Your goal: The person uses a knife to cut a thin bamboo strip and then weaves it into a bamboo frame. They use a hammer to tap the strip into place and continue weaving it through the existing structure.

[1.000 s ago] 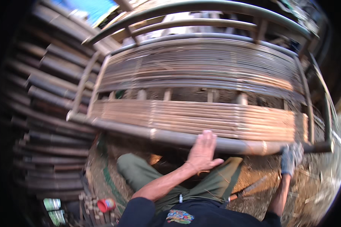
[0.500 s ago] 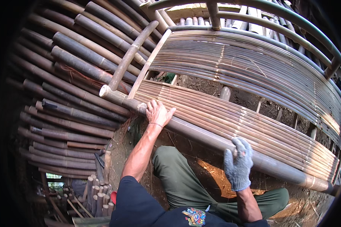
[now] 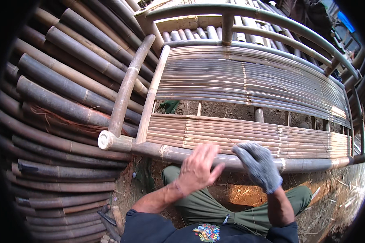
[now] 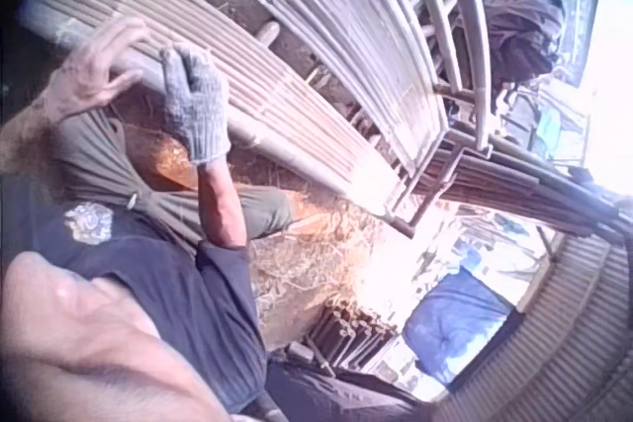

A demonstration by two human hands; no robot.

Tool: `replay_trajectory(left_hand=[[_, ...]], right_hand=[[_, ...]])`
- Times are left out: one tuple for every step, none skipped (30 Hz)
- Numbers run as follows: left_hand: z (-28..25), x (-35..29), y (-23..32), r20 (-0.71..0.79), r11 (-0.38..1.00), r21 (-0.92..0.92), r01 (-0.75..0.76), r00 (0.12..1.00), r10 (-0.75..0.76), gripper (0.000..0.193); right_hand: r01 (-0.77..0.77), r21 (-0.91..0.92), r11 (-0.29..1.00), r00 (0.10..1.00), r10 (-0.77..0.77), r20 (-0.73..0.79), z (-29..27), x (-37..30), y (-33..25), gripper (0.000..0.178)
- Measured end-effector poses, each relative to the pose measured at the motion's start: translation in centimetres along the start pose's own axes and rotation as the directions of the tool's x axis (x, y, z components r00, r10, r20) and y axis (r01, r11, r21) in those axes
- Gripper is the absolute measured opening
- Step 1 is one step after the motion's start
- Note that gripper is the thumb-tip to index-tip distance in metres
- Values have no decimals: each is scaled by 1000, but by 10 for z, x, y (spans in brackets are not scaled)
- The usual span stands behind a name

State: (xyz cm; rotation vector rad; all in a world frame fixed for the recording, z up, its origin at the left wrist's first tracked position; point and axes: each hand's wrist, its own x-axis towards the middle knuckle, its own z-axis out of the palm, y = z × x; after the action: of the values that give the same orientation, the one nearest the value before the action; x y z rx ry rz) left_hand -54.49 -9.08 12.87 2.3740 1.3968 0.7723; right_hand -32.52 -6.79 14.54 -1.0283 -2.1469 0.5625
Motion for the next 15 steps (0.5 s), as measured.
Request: replay_trajectory(left_hand=[[-8, 19, -19, -41, 991, 83, -108, 993, 112, 66], [-2, 39, -35, -57, 971, -63, -230, 972, 226, 69], [6, 46, -52, -40, 913, -328, -243, 969, 244, 64], [3, 58, -60, 124, 810, -586, -33, 984, 130, 49], [4, 70, -86, -101, 905, -352, -237, 971, 216, 28], [4, 86, -108, -275, 923, -268, -275, 940, 200, 18], [-11, 96, -122, -242, 949, -314, -35, 969, -44, 18], [-22, 99, -154, -246, 974, -207, 94, 958, -145, 26], [-23, 99, -192, -183, 970, -112, 214, 955, -231, 29], [-11, 103, -232, -42, 972, -50, 227, 972, -230, 30], [1, 107, -250, 117, 962, 23, 271, 955, -272, 30], [13, 114, -251, 297, 954, -2, 301, 911, -286, 30], [22, 119, -240, 368, 947, 56, 316, 875, -314, 25], [28, 117, -263, 459, 976, 157, 149, 864, -206, 22], [44, 112, -293, 558, 972, 233, -20, 822, -117, 19]], right_hand=[[-77, 51, 996, 997, 76, 24, -23, 4, -33, 16], [-110, -31, 993, 992, 111, 53, -44, 4, -59, 12], [-106, -87, 991, 991, 113, 77, -62, 8, -78, 10], [-50, -278, 959, 999, 44, -29, -79, 12, -85, 11], [-13, -457, 889, 992, -46, -117, -94, 15, -87, 12], [-301, -261, 917, 910, 195, -366, -107, 12, -81, 14], [-514, 15, 858, 719, 440, -539, -121, 9, -72, 16], [-507, 59, 860, 695, 448, -563, -133, 15, -57, 18], [-497, 95, 863, 669, 450, -591, -145, 24, -37, 19], [-519, -19, 855, 682, 400, -613, -154, 24, -7, 20], [-545, -131, 828, 694, 358, -625, -148, 22, 28, 20], [-576, -436, 692, 776, 295, -558, -130, 22, 58, 20], [-532, -700, 477, 846, 260, -466, -116, 20, 88, 20], [-568, -673, 473, 821, 376, -429, -71, 42, 100, 26], [-469, -789, 398, 861, 404, -308, -25, 67, 104, 26]])
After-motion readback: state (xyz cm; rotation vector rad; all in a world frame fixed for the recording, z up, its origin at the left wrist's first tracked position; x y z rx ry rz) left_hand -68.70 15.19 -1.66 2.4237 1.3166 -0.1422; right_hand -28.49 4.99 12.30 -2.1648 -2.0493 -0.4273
